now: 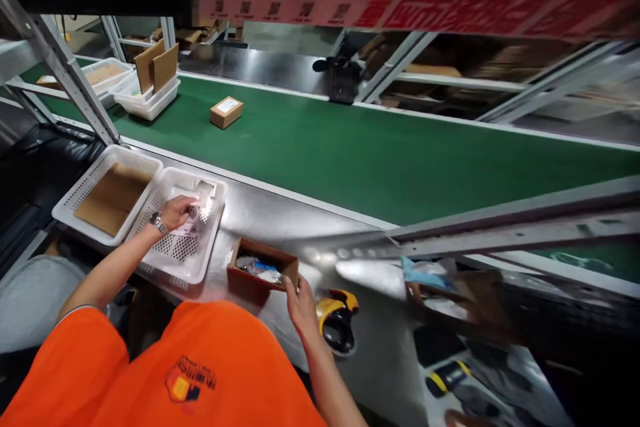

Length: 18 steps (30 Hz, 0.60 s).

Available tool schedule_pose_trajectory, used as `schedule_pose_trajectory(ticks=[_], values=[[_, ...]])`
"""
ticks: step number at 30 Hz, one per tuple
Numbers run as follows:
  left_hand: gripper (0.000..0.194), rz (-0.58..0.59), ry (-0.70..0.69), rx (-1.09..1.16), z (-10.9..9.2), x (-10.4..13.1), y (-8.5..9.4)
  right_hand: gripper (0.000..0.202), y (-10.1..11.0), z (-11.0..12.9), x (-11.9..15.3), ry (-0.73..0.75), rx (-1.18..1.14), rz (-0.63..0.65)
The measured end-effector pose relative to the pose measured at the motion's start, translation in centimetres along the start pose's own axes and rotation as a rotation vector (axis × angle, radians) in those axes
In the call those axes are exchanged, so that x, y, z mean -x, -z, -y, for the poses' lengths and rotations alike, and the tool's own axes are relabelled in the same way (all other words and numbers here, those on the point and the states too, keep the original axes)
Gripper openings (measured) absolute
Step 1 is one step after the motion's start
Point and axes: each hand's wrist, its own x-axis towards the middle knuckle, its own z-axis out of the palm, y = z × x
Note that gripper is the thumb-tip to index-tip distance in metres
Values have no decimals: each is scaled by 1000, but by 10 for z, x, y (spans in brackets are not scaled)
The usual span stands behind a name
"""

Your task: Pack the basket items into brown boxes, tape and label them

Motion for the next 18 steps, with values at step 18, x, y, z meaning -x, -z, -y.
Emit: schedule_pose_trajectory(ticks=[18], values=[[51,311,-333,-169,-124,0,-68,59,-4,129,-38,-108,-700,-19]])
